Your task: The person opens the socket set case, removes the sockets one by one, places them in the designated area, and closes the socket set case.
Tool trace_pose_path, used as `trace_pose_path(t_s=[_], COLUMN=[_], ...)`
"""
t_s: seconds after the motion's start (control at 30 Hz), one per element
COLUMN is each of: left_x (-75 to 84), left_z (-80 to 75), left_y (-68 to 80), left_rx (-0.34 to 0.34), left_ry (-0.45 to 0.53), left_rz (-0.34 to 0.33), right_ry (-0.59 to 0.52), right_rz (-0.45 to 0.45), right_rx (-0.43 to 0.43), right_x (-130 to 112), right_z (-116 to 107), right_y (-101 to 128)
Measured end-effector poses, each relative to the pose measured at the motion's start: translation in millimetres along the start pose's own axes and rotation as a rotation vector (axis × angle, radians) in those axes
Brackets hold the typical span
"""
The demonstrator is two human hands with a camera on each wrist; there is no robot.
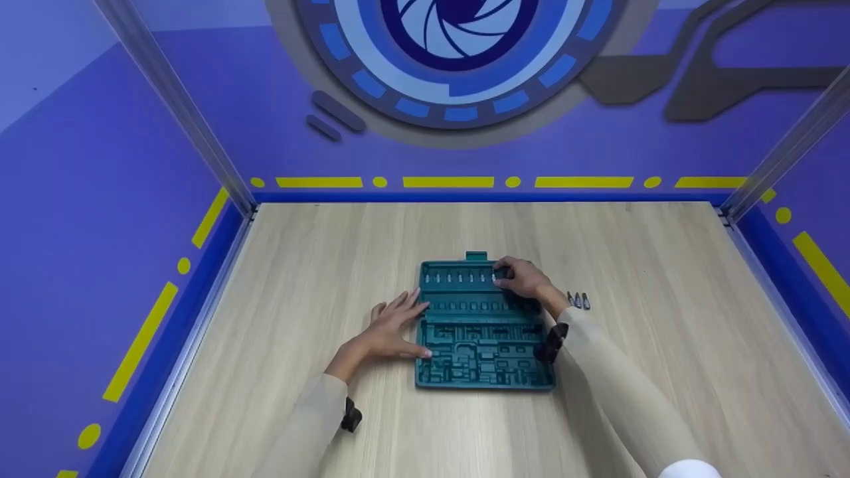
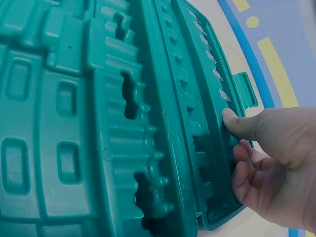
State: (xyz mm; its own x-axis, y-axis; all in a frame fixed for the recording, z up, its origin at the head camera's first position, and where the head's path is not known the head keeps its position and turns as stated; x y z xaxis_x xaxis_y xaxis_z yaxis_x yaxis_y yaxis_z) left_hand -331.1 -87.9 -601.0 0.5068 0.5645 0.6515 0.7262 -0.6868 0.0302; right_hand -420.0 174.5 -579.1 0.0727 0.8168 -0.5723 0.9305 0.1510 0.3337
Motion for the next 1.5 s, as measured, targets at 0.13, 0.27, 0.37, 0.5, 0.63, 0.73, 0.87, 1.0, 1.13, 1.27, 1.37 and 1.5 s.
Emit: trace_pose_path(t_s=[0.13, 0.27, 0.37, 0.5, 0.63, 0.73, 0.87, 1.0, 1.13, 1.27, 1.37, 1.5], left_x=[-0.4, 0.2, 0.9, 2.1, 3.1, 3.0, 2.3, 2.2, 1.7, 1.4, 3.0, 5.1], left_z=[1.6, 1.8, 1.0, 0.8, 1.0, 0.8, -0.2, -1.8, 0.1, 0.8, -0.9, -1.5], left_y=[1.0, 2.0, 3.2, 5.1, 5.9, 5.8, 5.8, 5.7, 5.4, 3.8, 2.2, 1.6], left_rx=[0.001, -0.005, -0.004, -0.005, -0.007, -0.011, -0.016, -0.004, -0.013, -0.025, -0.017, -0.016], left_ry=[0.013, 0.008, 0.004, -0.001, 0.001, -0.003, -0.014, -0.008, -0.010, -0.025, -0.031, -0.034], left_rz=[-0.015, -0.024, -0.024, -0.027, -0.026, -0.025, -0.030, -0.030, -0.039, -0.059, -0.058, -0.049], right_ry=[-0.063, -0.097, -0.073, -0.032, -0.016, -0.067, -0.224, -0.365, -0.471, -0.532, -0.559, -0.595], right_rz=[-0.014, -0.049, -0.054, -0.038, -0.016, -0.024, -0.051, -0.022, 0.028, 0.071, 0.073, 0.056], right_rx=[0.024, 0.056, 0.097, 0.182, 0.215, 0.205, 0.169, 0.141, 0.150, 0.157, 0.156, 0.131], right_x=[0, -3, -3, -1, 0, 1, 3, 11, 21, 29, 30, 30], right_z=[-1, -3, -1, 2, 5, 4, 2, 3, 4, 3, 1, -2], right_y=[3, 6, 9, 13, 17, 16, 16, 19, 25, 32, 37, 43])
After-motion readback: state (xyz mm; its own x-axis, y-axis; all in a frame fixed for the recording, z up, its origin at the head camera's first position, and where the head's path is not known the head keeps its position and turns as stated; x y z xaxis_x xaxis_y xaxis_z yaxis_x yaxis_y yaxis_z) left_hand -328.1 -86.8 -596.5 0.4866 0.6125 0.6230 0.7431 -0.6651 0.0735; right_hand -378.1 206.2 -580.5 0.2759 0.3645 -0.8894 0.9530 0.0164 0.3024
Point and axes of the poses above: each hand's wrist, its own y-axis away from the middle knuckle, its own z-axis out of the palm, x = y × z, the point moved 8 cm from there along -y, towards the middle knuckle, and after that the axes turned 10 degrees about z, right-handed, at the moved point
